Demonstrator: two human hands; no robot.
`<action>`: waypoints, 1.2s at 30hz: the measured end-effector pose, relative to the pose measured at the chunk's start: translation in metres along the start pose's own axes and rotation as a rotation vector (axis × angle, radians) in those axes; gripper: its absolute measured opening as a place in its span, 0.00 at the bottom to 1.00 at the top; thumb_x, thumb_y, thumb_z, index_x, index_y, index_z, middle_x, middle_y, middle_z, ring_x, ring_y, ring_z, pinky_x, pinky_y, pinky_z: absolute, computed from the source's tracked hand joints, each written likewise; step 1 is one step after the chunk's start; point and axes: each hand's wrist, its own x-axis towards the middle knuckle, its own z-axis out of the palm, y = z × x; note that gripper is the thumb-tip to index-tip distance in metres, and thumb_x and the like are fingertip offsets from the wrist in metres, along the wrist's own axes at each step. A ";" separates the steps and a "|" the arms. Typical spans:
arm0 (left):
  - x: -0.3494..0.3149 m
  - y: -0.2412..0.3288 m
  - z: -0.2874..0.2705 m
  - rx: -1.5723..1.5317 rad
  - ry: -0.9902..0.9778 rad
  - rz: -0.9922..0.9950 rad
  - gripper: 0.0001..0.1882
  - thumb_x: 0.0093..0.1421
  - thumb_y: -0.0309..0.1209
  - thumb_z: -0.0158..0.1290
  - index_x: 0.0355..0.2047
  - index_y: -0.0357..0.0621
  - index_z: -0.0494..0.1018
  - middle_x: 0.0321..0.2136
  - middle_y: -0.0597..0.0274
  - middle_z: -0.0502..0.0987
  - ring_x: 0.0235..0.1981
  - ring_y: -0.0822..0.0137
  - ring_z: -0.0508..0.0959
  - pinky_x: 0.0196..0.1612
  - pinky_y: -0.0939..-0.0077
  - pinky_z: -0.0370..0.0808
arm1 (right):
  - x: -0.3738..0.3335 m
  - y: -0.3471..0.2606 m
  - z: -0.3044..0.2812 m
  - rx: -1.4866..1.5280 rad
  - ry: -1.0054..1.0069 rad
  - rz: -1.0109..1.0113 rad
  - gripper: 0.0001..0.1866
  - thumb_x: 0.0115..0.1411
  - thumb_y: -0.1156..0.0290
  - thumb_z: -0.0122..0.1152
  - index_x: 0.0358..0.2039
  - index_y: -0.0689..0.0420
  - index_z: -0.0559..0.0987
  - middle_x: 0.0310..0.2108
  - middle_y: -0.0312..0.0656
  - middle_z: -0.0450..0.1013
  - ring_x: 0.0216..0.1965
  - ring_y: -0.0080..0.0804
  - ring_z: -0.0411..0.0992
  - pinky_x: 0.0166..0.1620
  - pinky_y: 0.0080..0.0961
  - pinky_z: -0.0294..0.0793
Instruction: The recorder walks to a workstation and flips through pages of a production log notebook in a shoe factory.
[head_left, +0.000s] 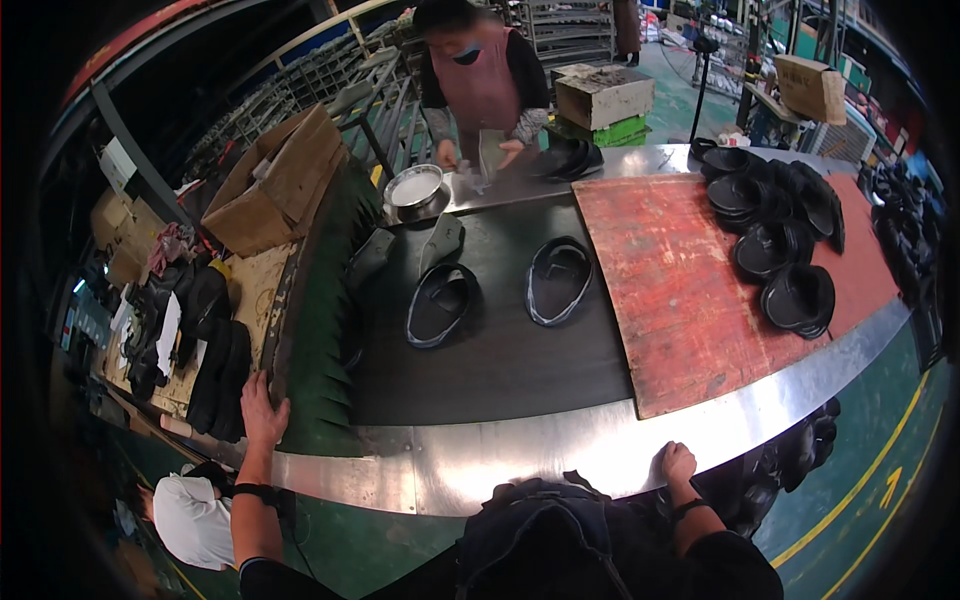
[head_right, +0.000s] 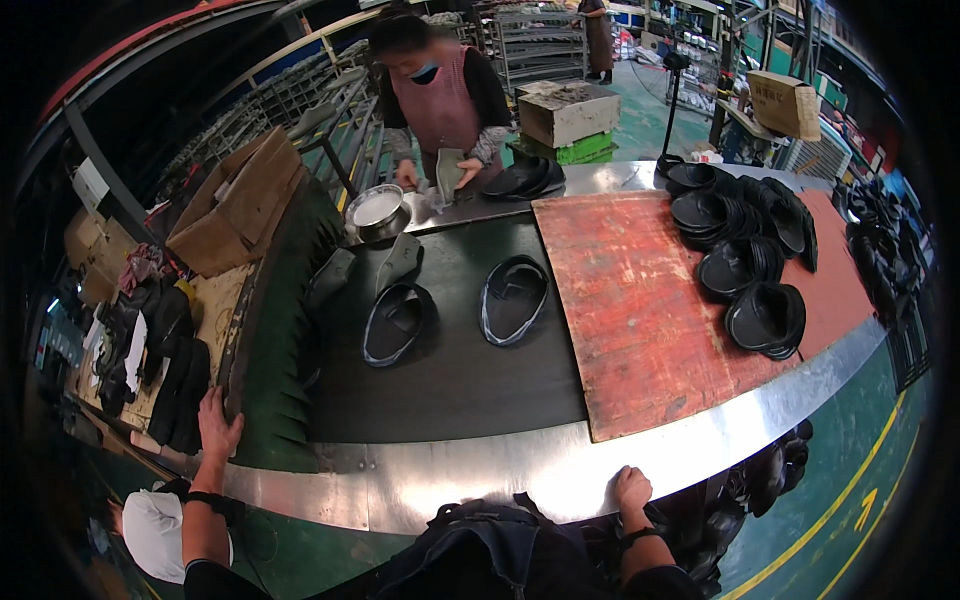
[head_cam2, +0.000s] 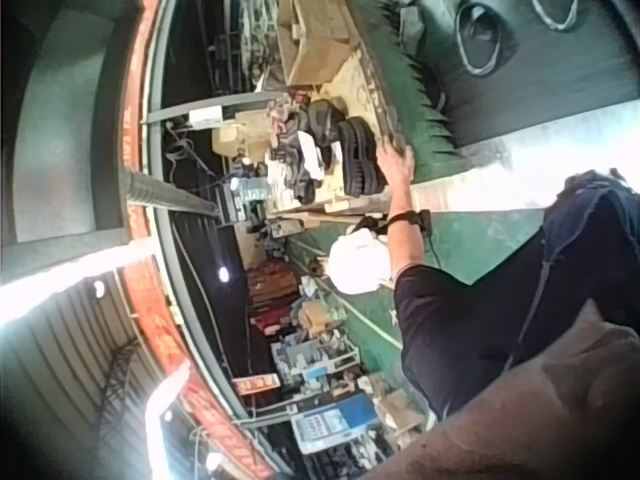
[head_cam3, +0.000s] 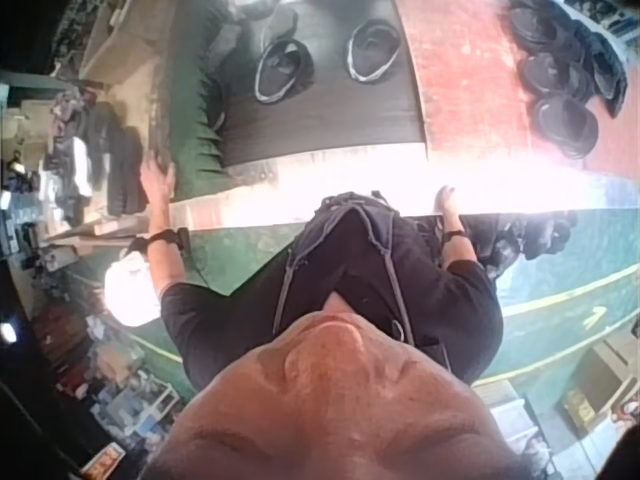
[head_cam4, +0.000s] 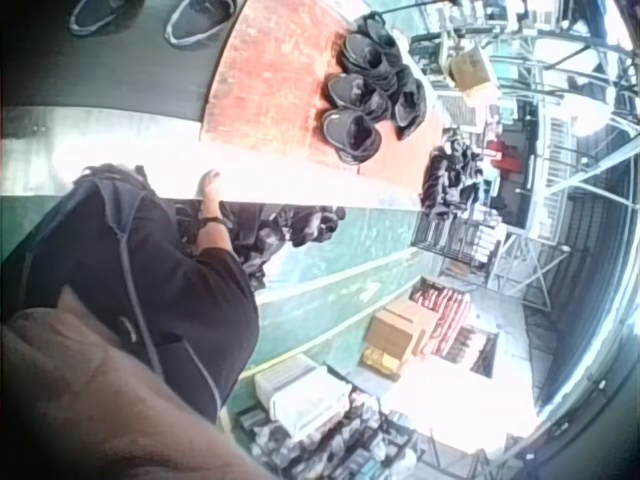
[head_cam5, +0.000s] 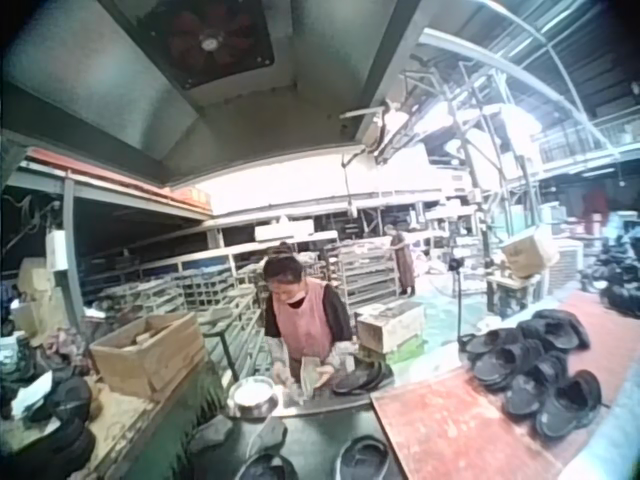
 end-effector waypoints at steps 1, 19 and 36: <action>-0.001 -0.001 0.000 -0.004 -0.002 -0.006 0.40 0.47 0.32 0.61 0.61 0.37 0.61 0.59 0.47 0.64 0.61 0.47 0.63 0.61 0.57 0.61 | 0.000 -0.001 -0.003 0.012 -0.058 0.025 0.24 0.63 0.55 0.44 0.28 0.61 0.82 0.29 0.60 0.77 0.33 0.61 0.76 0.42 0.52 0.74; 0.000 -0.002 -0.001 -0.014 -0.014 -0.010 0.40 0.47 0.33 0.61 0.60 0.36 0.61 0.59 0.44 0.64 0.61 0.45 0.63 0.62 0.56 0.62 | -0.001 0.000 0.002 -0.020 -0.004 0.014 0.23 0.63 0.58 0.45 0.24 0.60 0.82 0.26 0.57 0.77 0.30 0.59 0.77 0.39 0.50 0.75; -0.004 -0.008 0.001 -0.001 0.001 -0.024 0.40 0.46 0.32 0.61 0.60 0.36 0.61 0.58 0.44 0.64 0.61 0.45 0.63 0.62 0.55 0.61 | -0.001 -0.006 -0.003 0.013 -0.025 0.042 0.23 0.63 0.57 0.46 0.26 0.60 0.82 0.26 0.58 0.77 0.30 0.59 0.77 0.39 0.49 0.76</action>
